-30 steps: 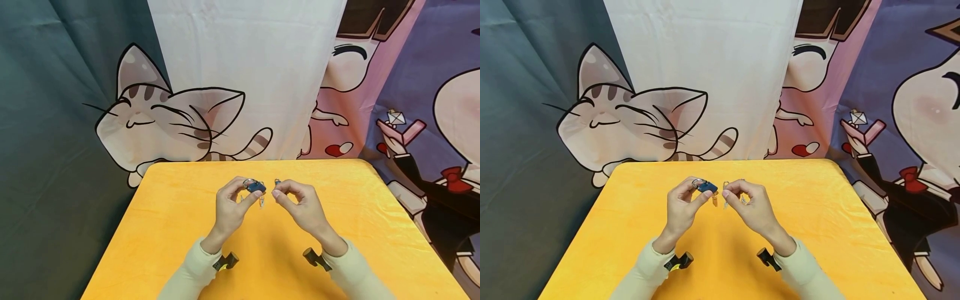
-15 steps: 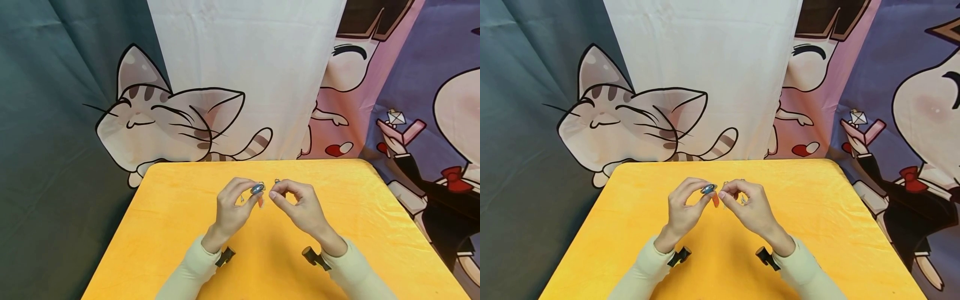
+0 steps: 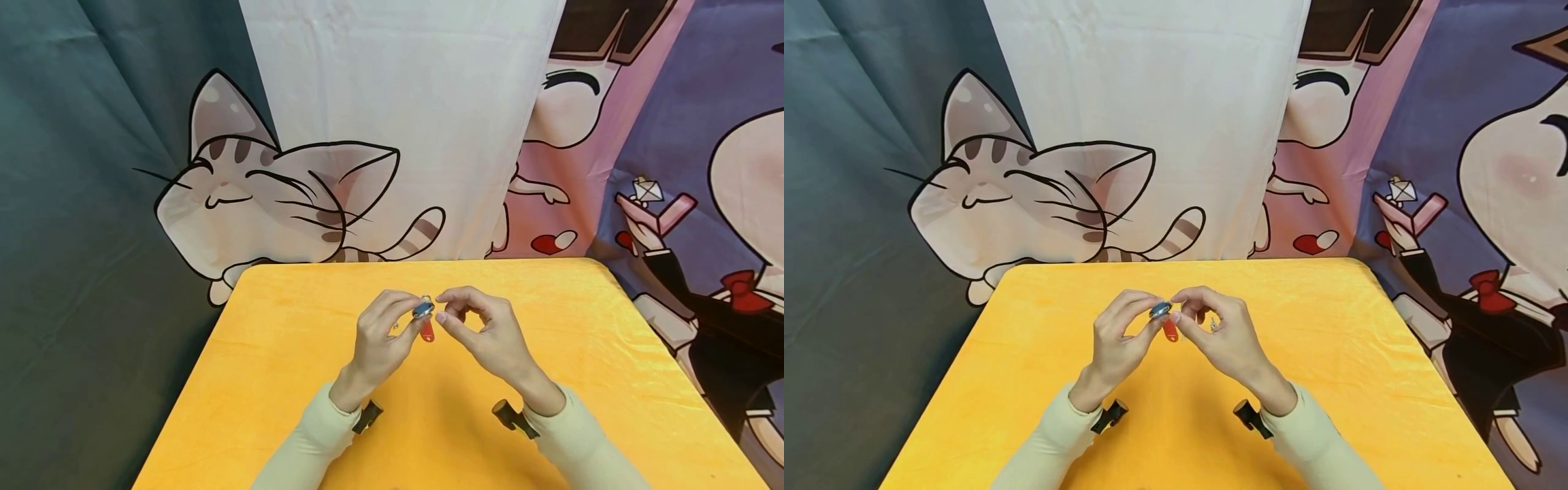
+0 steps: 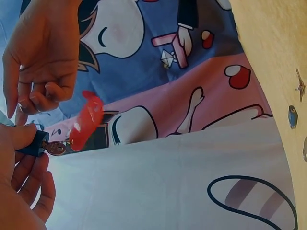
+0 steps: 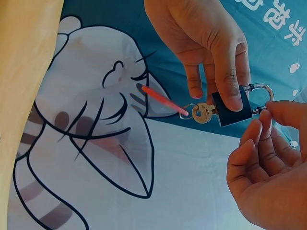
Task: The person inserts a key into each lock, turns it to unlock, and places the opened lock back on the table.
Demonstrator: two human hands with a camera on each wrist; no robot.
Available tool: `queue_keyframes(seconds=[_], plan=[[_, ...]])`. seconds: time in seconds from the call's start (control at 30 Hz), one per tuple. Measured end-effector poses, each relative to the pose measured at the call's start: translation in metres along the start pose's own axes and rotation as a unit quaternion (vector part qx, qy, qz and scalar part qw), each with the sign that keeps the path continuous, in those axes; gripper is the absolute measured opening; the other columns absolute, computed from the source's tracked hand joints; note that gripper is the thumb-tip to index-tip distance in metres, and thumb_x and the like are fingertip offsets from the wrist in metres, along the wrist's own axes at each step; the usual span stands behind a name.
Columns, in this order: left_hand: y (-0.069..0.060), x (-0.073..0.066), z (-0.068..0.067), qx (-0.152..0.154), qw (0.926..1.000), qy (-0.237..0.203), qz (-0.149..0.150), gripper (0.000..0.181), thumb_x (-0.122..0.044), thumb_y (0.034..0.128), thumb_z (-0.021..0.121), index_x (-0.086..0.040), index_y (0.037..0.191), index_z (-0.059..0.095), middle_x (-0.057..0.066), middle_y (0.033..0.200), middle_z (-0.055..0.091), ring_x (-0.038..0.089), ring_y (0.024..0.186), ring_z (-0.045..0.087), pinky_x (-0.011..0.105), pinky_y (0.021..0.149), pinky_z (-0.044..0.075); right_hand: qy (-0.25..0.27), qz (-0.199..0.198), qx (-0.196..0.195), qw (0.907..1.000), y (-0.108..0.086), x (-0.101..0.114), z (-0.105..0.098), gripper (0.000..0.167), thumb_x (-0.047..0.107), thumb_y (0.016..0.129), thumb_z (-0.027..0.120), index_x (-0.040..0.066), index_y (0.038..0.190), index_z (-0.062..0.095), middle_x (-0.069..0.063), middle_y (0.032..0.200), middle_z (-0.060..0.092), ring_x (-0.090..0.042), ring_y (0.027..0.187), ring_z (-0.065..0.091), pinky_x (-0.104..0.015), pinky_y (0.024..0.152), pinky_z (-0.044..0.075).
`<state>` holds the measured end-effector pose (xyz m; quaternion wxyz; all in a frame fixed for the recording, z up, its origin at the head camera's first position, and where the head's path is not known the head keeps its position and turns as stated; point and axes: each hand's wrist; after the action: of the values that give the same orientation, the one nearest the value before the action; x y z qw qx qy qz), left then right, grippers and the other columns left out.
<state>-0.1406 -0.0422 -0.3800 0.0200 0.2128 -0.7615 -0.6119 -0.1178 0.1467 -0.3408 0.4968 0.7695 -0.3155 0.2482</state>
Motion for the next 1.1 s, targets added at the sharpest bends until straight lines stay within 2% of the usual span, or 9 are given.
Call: queue_keyframes(seconds=[0.17,0.43,0.57,0.67,0.8,0.93,1.1], plan=[[-0.001,0.0,0.001,0.006,1.0,0.0,0.004,0.014,-0.008,0.0872,0.073,0.0,0.098,0.07,0.009,0.094,0.068,0.019,0.085,0.066,0.022,0.08,0.057,0.006,0.0,0.007,1.0,0.0,0.001,0.001,0.019,-0.002,0.087,0.07,0.009,0.103,0.071,0.004,0.077,0.064,-0.008,0.07,0.057,-0.021,0.065,0.049],[-0.002,0.002,0.002,0.006,0.9999,-0.004,-0.007,0.016,-0.01,0.0873,0.073,0.001,0.099,0.07,0.01,0.094,0.068,0.02,0.086,0.067,0.023,0.08,0.057,-0.005,0.002,0.005,1.0,0.0,0.002,0.002,0.016,0.0,0.087,0.071,0.012,0.097,0.072,0.005,0.076,0.065,-0.007,0.069,0.057,-0.021,0.063,0.048],[-0.002,0.003,0.001,0.002,0.9998,-0.006,-0.017,0.016,-0.009,0.0875,0.073,0.001,0.099,0.07,0.011,0.094,0.068,0.021,0.086,0.068,0.023,0.079,0.057,-0.004,0.0,0.01,0.9999,-0.002,0.001,0.004,0.015,0.001,0.087,0.072,0.014,0.094,0.073,0.007,0.074,0.065,-0.007,0.067,0.056,-0.02,0.08,0.051],[-0.002,0.004,0.0,-0.001,0.9997,-0.003,-0.023,0.016,-0.006,0.0859,0.074,0.001,0.1,0.07,0.011,0.094,0.068,0.022,0.086,0.068,0.023,0.079,0.057,0.0,-0.001,0.016,0.9999,-0.003,0.0,0.007,0.012,0.003,0.087,0.072,0.013,0.093,0.073,0.007,0.075,0.067,-0.007,0.067,0.054,-0.022,0.08,0.05],[-0.002,0.004,0.001,-0.004,0.9996,0.003,-0.026,0.021,0.003,0.0792,0.078,0.001,0.099,0.07,0.01,0.092,0.069,0.022,0.085,0.068,0.024,0.079,0.057,0.007,-0.008,0.022,0.9997,-0.005,0.0,0.012,0.008,0.005,0.087,0.073,0.011,0.091,0.073,0.004,0.078,0.07,-0.007,0.069,0.054,-0.025,0.064,0.048],[-0.002,0.004,0.002,-0.006,0.9997,0.008,-0.024,0.023,0.007,0.0766,0.078,0.001,0.098,0.071,0.01,0.091,0.069,0.021,0.084,0.068,0.025,0.079,0.058,0.012,-0.026,0.023,0.9993,-0.005,-0.001,0.018,0.008,0.004,0.087,0.073,0.01,0.091,0.073,0.002,0.076,0.069,-0.006,0.068,0.055,-0.023,0.064,0.049],[-0.002,0.002,0.004,-0.001,0.9998,0.018,-0.008,0.021,0.006,0.078,0.077,0.001,0.097,0.071,0.01,0.091,0.068,0.021,0.083,0.068,0.024,0.078,0.058,0.01,-0.038,0.023,0.999,-0.008,-0.002,0.023,0.003,0.009,0.089,0.072,0.007,0.09,0.072,0.002,0.075,0.066,-0.006,0.069,0.055,-0.022,0.064,0.05]])
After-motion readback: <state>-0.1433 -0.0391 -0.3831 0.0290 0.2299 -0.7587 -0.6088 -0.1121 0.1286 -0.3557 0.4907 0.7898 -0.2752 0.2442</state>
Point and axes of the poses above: each hand's wrist, its own y-axis towards the middle knuckle, its own z-axis out of the palm, x = y × z
